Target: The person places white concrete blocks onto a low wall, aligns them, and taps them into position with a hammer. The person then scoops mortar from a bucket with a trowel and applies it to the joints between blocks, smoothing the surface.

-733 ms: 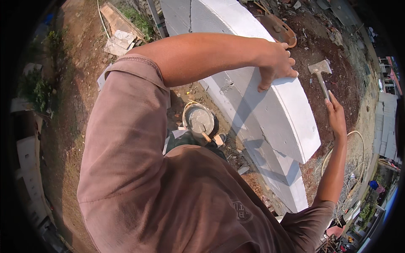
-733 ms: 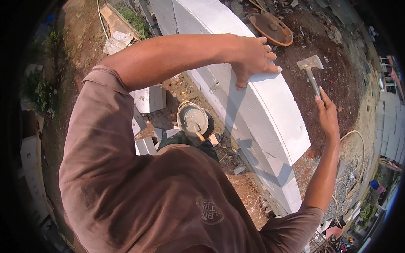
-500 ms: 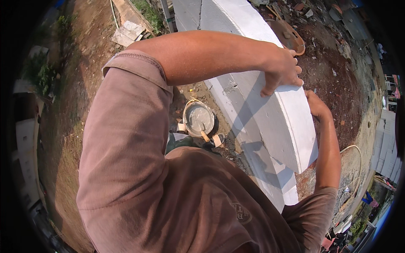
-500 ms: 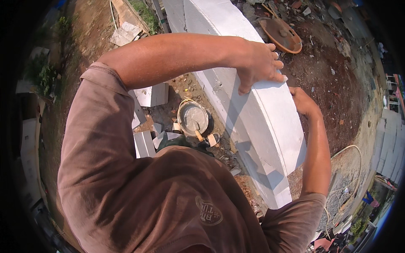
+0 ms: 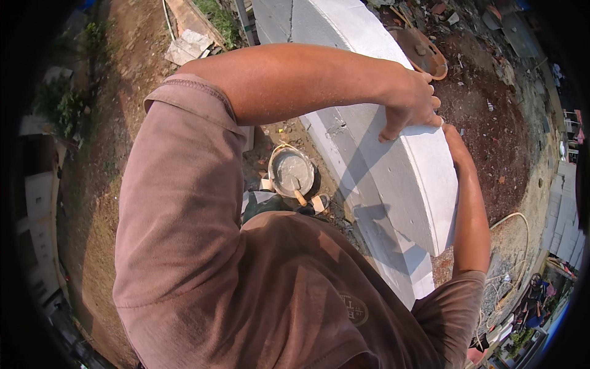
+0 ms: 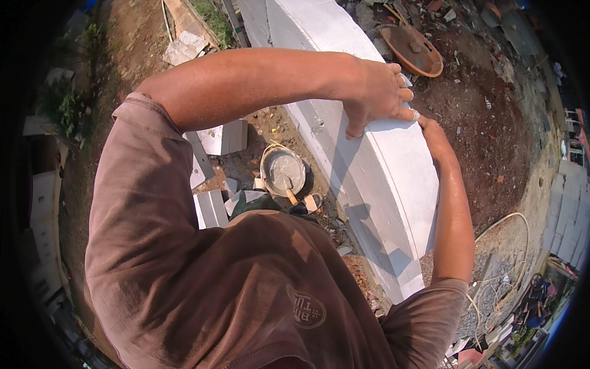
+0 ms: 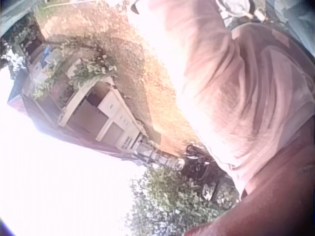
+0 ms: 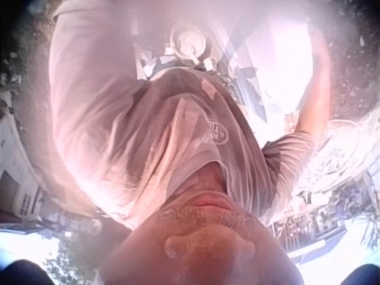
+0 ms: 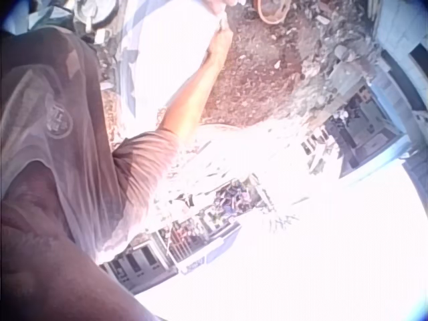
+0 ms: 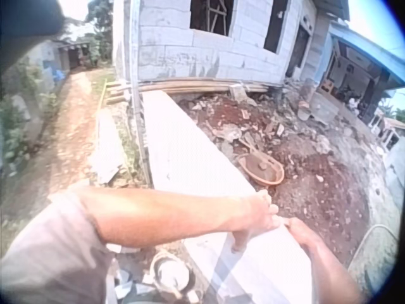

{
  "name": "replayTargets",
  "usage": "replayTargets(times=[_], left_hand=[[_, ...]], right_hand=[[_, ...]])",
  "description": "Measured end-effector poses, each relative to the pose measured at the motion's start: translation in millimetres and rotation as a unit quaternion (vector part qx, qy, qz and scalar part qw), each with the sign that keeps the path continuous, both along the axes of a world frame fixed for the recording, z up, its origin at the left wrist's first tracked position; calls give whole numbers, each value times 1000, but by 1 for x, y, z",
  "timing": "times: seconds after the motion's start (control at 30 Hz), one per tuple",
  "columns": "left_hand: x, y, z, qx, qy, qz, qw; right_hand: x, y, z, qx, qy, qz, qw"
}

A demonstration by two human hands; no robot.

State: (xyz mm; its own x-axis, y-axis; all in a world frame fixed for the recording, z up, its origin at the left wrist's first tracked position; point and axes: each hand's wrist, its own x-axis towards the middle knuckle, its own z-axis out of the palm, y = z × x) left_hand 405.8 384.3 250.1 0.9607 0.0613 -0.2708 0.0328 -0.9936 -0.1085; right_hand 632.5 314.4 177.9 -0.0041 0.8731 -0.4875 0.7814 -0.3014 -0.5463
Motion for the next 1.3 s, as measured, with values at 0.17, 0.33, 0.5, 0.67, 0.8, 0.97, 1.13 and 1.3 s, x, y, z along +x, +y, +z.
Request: replayTargets(times=[0.17,0.33,0.5,0.67,0.8,0.97,1.13,1.3], left_hand=[[-1,0,-1,3,4,-1,1000],[-2,1,-3,-1,-3,3,1000],[6,-2,1,6,5,3,1000],[0,-3,-10,12,-20,38,999],[2,-6,-5,15,-35,25,999],[4,-3,-9,18,-41,20,999],[2,-2,-12,9,-43,26,999],[3,-3,-15,16,-48,35,998]], right_hand=[[9,3,1,30,12,66,997],[-1,3,16,6,-21,71,997],[10,-35,35,132,-146,-45,979],[5,-120,90,255,-231,-184,921],[-2,-191,109,354,-226,-161,893],[-45,-209,109,140,-278,-99,945],[-39,-213,94,268,-222,-138,927],[-48,-206,99,196,-235,-97,947]])
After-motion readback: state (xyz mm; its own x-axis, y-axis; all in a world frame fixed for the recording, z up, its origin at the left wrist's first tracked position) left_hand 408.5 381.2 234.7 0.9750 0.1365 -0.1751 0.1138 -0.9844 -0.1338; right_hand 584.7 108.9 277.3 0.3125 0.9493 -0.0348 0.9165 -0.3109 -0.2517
